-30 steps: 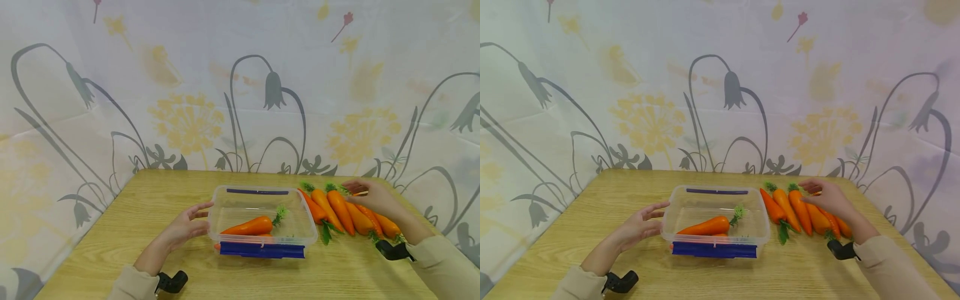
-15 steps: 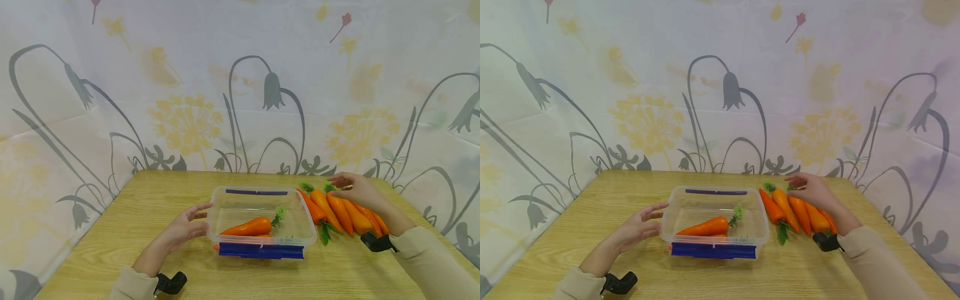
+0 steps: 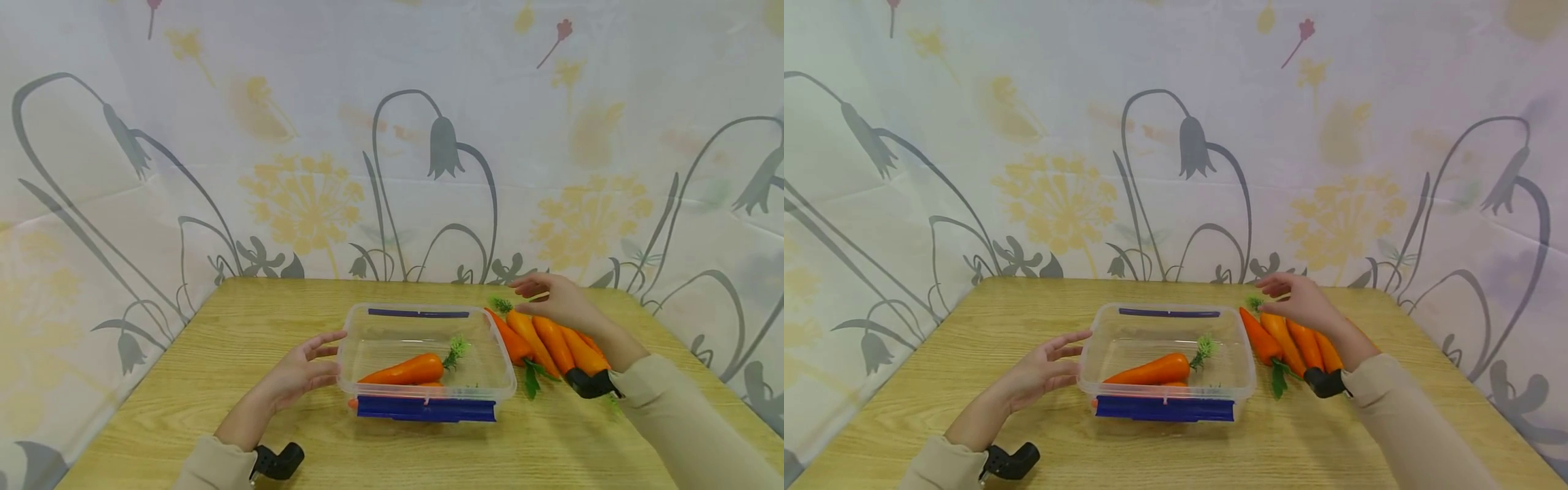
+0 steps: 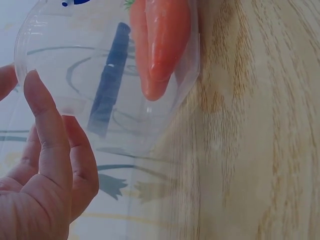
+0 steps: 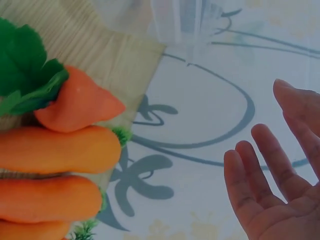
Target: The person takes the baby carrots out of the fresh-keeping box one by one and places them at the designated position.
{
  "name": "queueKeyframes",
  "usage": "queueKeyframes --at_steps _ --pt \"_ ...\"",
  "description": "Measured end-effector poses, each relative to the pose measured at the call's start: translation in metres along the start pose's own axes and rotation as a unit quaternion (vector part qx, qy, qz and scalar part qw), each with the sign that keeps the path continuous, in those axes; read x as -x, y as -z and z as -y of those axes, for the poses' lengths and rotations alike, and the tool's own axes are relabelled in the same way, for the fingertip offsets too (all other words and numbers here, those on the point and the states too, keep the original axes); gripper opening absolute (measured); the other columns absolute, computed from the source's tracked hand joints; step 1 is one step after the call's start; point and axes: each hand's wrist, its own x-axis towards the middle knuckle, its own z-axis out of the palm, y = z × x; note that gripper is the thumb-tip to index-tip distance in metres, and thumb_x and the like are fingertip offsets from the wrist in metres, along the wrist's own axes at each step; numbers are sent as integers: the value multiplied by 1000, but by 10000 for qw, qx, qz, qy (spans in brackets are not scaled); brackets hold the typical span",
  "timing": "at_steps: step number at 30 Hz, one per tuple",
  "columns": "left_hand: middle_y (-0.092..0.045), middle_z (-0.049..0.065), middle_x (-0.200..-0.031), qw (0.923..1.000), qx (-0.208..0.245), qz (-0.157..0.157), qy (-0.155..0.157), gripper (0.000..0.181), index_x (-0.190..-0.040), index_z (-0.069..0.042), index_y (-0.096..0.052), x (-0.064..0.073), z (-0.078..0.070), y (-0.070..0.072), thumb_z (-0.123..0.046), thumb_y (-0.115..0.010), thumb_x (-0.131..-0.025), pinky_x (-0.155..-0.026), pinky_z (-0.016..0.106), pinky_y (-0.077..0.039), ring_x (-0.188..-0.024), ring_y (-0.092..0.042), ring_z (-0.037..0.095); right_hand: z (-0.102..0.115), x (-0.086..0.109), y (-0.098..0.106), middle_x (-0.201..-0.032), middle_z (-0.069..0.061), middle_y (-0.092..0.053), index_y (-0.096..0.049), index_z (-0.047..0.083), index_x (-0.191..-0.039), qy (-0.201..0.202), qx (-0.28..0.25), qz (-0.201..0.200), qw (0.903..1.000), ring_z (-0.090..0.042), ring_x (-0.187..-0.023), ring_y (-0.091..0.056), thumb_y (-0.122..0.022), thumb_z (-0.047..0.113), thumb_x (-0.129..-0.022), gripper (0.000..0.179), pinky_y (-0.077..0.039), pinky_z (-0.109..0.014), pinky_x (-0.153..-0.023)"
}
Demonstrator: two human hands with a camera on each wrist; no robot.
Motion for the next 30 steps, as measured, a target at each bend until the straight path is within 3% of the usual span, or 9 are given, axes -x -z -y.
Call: queueKeyframes --at_steps 18,30 --pt "-22 27 -140 10000 45 -7 21 61 -144 -1 -31 2 -2 -1 2 -56 -89 -85 31 -49 -120 -39 39 20 -31 -33 -107 -16 -61 -61 1 -117 464 -194 348 9981 -33 -99 -58 -70 10 -84 36 -51 -41 -79" --pt "-19 27 -142 9999 125 1 60 61 -144 -2 -31 -1 0 0 3 -56 -89 -85 31 -49 -126 -30 42 36 -46 -49 -108 -14 -60 -59 1 -120 741 -565 1038 9902 -31 -100 -56 -68 8 -84 38 -49 -41 -86"
